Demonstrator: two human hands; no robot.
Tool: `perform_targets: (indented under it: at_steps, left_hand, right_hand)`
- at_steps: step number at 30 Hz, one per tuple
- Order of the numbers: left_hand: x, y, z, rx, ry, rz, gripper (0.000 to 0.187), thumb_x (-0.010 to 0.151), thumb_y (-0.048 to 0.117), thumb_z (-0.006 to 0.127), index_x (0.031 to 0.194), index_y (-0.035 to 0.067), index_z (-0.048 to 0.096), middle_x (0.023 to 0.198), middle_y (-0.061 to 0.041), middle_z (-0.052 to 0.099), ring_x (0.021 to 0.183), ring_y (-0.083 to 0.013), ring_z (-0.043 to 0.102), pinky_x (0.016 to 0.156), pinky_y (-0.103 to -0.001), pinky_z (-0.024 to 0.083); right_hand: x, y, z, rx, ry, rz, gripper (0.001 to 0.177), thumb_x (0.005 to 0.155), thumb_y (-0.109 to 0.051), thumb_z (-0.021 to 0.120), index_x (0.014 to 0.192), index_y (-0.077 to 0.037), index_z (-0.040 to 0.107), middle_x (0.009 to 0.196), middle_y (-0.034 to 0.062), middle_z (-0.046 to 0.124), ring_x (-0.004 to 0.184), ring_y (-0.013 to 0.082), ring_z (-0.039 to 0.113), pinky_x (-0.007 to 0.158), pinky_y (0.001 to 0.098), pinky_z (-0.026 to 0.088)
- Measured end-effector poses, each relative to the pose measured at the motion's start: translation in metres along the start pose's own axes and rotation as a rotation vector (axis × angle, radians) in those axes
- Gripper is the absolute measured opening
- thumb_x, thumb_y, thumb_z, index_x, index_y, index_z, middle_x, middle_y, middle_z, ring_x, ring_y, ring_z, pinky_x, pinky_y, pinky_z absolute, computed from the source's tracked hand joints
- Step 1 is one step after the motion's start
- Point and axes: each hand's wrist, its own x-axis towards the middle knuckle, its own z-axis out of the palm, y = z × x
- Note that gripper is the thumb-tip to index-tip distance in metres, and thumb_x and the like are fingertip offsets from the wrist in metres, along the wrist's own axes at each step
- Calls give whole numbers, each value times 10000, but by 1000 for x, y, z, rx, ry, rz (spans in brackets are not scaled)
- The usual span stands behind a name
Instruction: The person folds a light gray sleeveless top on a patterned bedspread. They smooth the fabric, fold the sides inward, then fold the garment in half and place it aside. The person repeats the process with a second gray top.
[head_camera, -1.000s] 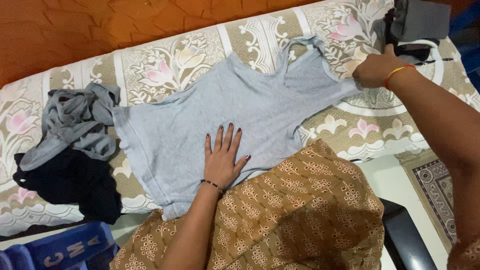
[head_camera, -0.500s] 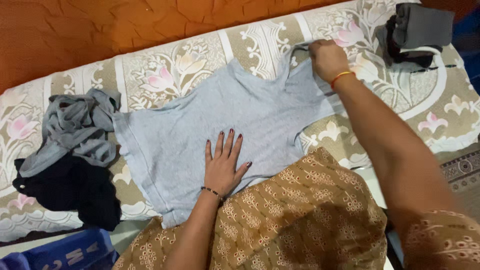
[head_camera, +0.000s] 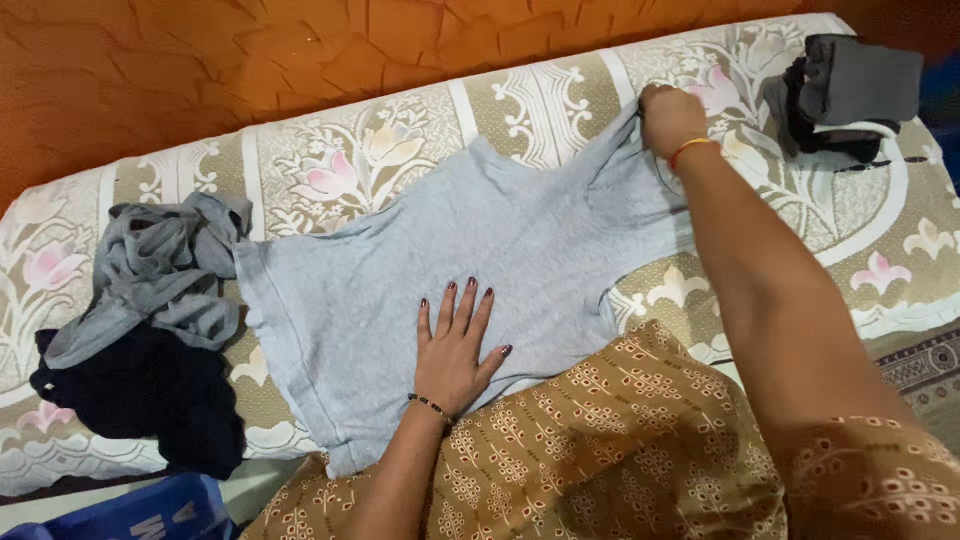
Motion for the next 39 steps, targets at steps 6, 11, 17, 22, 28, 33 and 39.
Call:
perform_targets:
  at_steps: [6,11,17,22,28,33,39]
  left_hand:
    - [-2,-1,3,10,28,13,771,929,534,585,1562,151,369,1647,-114,308,1533,-336,202,1212,-614,66]
    - [0,1,0,16,27,11,777,922,526,592,1565,151,366,1642,-113,309,1530,-339,204,1207,-614,68]
    - [1,-2,-2,-122,7,-20,722,892,471,632,1503,130,455,1612,-127,359,1502,-341,250,1193,-597,99]
    - [19,-79,-20,-300,395,-67,439,940,186,682,1351,40,629,1407,-204,630,1375,-386,540,1214,-482,383]
    - [21,-216,-75,28,395,-487,554,848,106,674,1383,20,558,1387,-225,595,1130,-440,621,923,-530,498]
    - [29,-262,-71,230,77,-596,413,800,103,730,1204,88,648,1204,-243,621,919,-432,671,737,-558,525]
    - [84,-301,-96,272,358,-534,185,750,85,778,931,89,742,980,-207,716,918,-428,681,761,-533,548]
  right_hand:
    - [-5,52,-39,438,301,-76,223,855,83,645,966,-54,781,1058,197,708,947,356,690,854,420,564]
    - [-24,77,-33,587,274,222,285,889,128,566,925,-70,768,969,162,709,876,322,725,787,404,568]
    - [-32,85,5,338,-33,92,347,823,65,601,998,-142,816,980,212,743,920,402,699,861,458,545]
    - [-20,99,-3,222,83,13,261,833,-66,648,1049,-92,792,1178,285,705,1102,452,665,979,485,533]
    - [-12,85,16,167,82,14,530,949,-303,765,1324,55,655,1247,368,652,1052,509,628,908,543,495]
    - [-8,65,38,98,132,160,556,792,-302,857,1228,16,720,1131,351,657,933,470,657,840,538,542]
    - [15,115,27,261,360,27,229,877,-65,738,1078,27,677,982,185,699,916,281,693,853,397,567]
